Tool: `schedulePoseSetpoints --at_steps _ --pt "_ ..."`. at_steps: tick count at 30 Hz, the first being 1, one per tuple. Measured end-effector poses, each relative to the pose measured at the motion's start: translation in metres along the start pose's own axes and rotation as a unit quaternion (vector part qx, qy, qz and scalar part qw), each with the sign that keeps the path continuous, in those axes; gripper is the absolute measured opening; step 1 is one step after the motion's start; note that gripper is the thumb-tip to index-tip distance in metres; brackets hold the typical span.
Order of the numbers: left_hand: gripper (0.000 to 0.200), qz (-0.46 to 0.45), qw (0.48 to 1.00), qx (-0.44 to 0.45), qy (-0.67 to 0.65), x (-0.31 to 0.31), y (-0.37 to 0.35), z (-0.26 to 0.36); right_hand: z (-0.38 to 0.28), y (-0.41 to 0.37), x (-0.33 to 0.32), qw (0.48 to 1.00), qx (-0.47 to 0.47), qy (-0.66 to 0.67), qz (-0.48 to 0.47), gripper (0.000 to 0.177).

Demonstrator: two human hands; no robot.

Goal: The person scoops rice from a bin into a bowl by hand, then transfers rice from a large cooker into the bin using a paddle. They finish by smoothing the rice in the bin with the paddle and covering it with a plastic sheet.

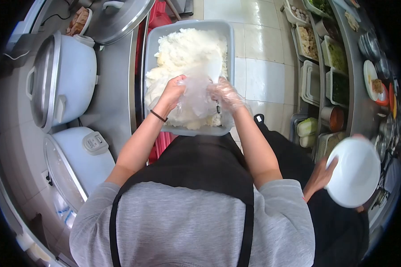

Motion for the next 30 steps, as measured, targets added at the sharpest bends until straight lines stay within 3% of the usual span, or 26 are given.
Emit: schedulePoseSetpoints --at_steps 4,6,10,13,15,17,18,20,23,25,27,28,29,30 --pt "0.028 0.021 0.998 0.000 -0.060 -0.002 -0.008 0.007 -0.010 -0.011 -0.036 0.991 0.042 -0.055 0.118 0.047" --pt "0.032 0.036 0.997 0.009 -0.067 -0.010 -0.003 0.013 -0.013 -0.013 -0.041 0.988 0.037 -0.064 0.136 0.041" --pt "0.035 0.131 0.982 0.051 -0.126 -0.055 0.008 0.023 -0.055 0.007 -0.035 0.975 -0.103 -0.080 0.181 0.033" --pt "0.040 0.196 0.968 0.078 -0.136 -0.081 0.003 0.028 -0.095 0.042 -0.007 0.916 -0.280 -0.107 0.268 0.033" --pt "0.039 0.294 0.936 0.143 -0.133 -0.092 -0.018 0.042 -0.117 0.069 0.023 0.902 -0.331 -0.109 0.254 0.033" --pt "0.039 0.273 0.944 0.123 -0.137 -0.099 -0.024 0.039 -0.121 0.106 0.049 0.901 -0.379 -0.155 0.146 0.037" --pt "0.040 0.250 0.952 0.101 -0.144 -0.102 -0.024 0.036 -0.119 0.111 0.051 0.902 -0.377 -0.154 0.145 0.037" --pt "0.037 0.234 0.957 0.092 -0.147 -0.105 -0.026 0.025 -0.122 0.100 0.068 0.858 -0.329 -0.378 0.107 0.046" --pt "0.033 0.196 0.960 0.069 -0.189 -0.087 -0.026 0.019 -0.097 0.083 0.052 0.873 -0.242 -0.413 0.094 0.056" --pt "0.035 0.120 0.928 -0.082 -0.344 -0.061 -0.021 -0.001 -0.068 0.042 0.052 0.905 -0.249 -0.344 -0.037 0.058" --pt "0.037 0.112 0.921 -0.136 -0.349 -0.025 -0.023 -0.006 -0.044 0.000 0.060 0.895 -0.297 -0.307 -0.125 0.054" --pt "0.039 0.104 0.913 -0.184 -0.349 -0.006 -0.024 -0.012 -0.033 -0.009 0.059 0.896 -0.295 -0.308 -0.126 0.054" --pt "0.039 0.104 0.913 -0.185 -0.348 0.004 -0.023 -0.019 -0.024 -0.012 0.049 0.914 -0.283 -0.286 -0.052 0.048" --pt "0.039 0.033 0.933 -0.164 -0.319 0.020 -0.021 -0.023 -0.016 -0.011 0.037 0.926 -0.269 -0.263 0.022 0.044"
Point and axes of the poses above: each hand's wrist, its own y-axis towards the middle knuckle, its own x-axis out of the palm, z = x × y, the point moved 6 cm from there along y, towards the middle knuckle, and after that the axes turned 11 degrees about z, right-handed, at the moved point
